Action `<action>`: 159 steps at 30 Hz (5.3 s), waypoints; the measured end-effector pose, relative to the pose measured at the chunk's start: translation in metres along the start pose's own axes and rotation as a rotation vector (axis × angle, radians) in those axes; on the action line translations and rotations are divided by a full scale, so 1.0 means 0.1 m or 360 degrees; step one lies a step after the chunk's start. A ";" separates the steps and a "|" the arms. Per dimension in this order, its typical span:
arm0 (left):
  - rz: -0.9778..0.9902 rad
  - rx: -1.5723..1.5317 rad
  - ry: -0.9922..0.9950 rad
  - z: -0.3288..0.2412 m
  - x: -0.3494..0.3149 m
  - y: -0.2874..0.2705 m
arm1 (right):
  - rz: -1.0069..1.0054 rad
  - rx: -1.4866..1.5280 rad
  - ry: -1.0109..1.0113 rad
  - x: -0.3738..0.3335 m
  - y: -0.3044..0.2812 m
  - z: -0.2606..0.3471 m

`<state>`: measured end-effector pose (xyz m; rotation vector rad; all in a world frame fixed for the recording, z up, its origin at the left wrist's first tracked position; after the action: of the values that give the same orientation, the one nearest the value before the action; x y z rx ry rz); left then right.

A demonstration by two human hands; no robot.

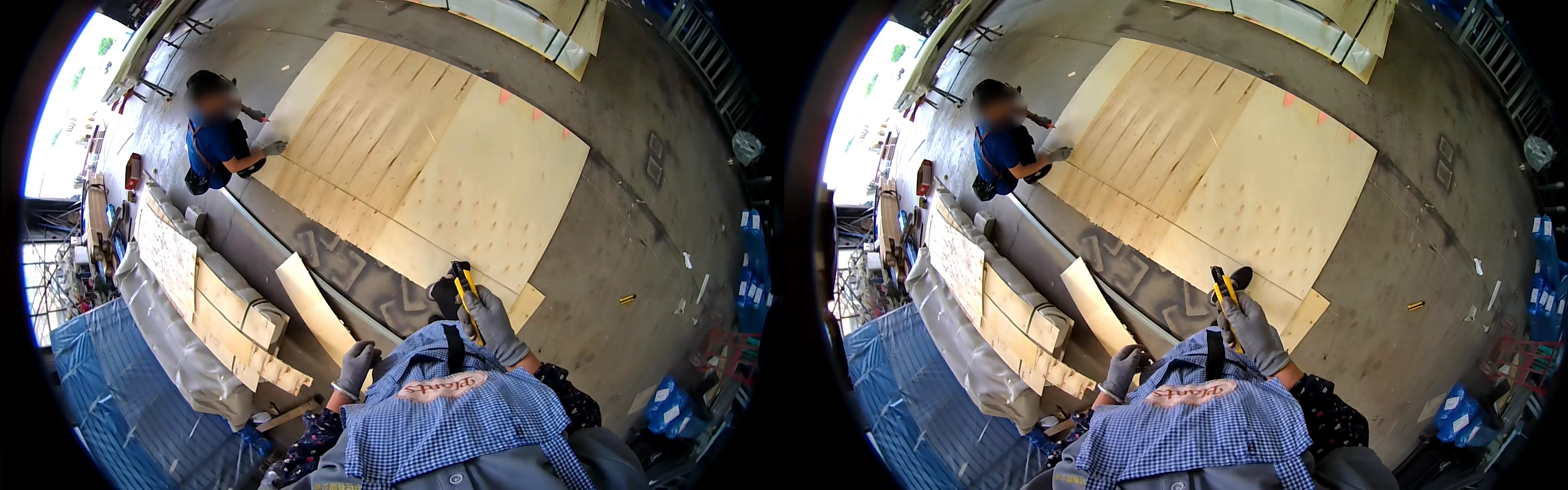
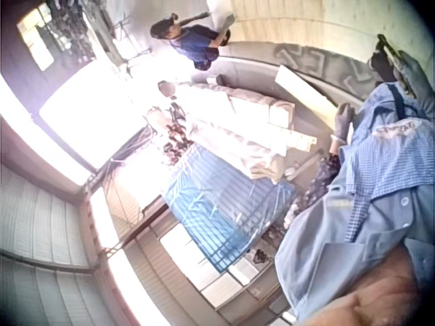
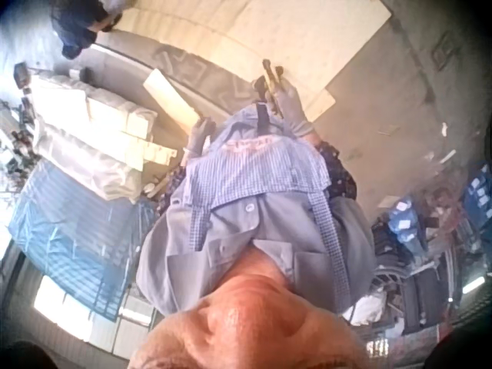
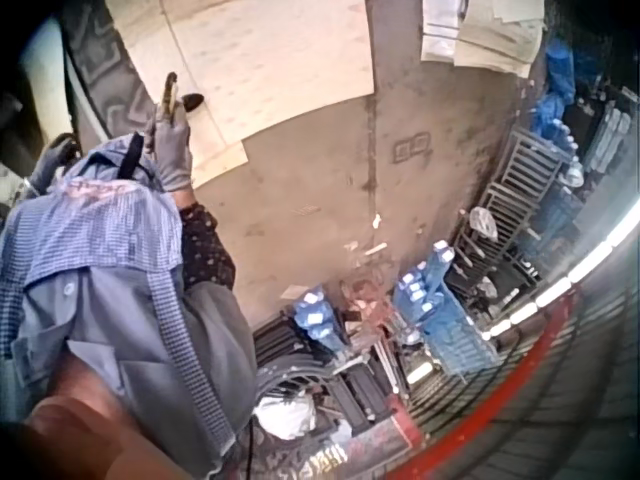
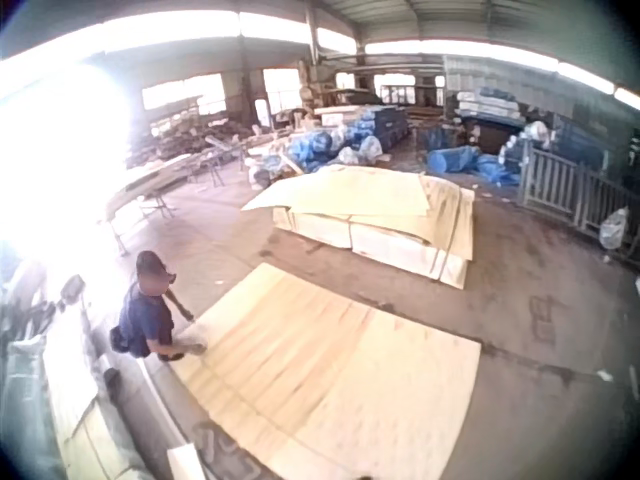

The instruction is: The person cuts a large sheet of plywood with a utility knife along a marked line, assisted by another person holding the sheet. They then break the sheet along the cut and move the separated pieces aside.

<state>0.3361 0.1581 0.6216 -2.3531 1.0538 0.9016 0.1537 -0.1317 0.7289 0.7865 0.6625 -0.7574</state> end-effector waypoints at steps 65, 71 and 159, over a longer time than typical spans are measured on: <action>0.0972 0.0460 -0.0271 -1.31 1.25 1.29 | -0.0350 0.0023 -0.0205 0.67 -0.14 0.02; 0.0872 0.0452 0.0025 -1.48 1.22 1.53 | -0.0381 0.0219 -0.0011 0.70 -0.54 0.08; 0.0511 -0.0519 -0.0365 -0.16 5.77 0.64 | -0.0103 -0.2744 -0.0023 9.97 1.65 -2.20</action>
<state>0.5849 -0.1837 0.2227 -2.2871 1.2898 1.5248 0.7895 -0.2143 -0.0822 -0.8212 1.0209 -0.0440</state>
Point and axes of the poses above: each hand's wrist, its own x-axis towards the middle knuckle, its own y-axis out of the palm, z = x × y, the point moved 8 cm from there along x, towards the middle knuckle, and after that the axes turned 9 degrees about y, right-handed, at the moved point
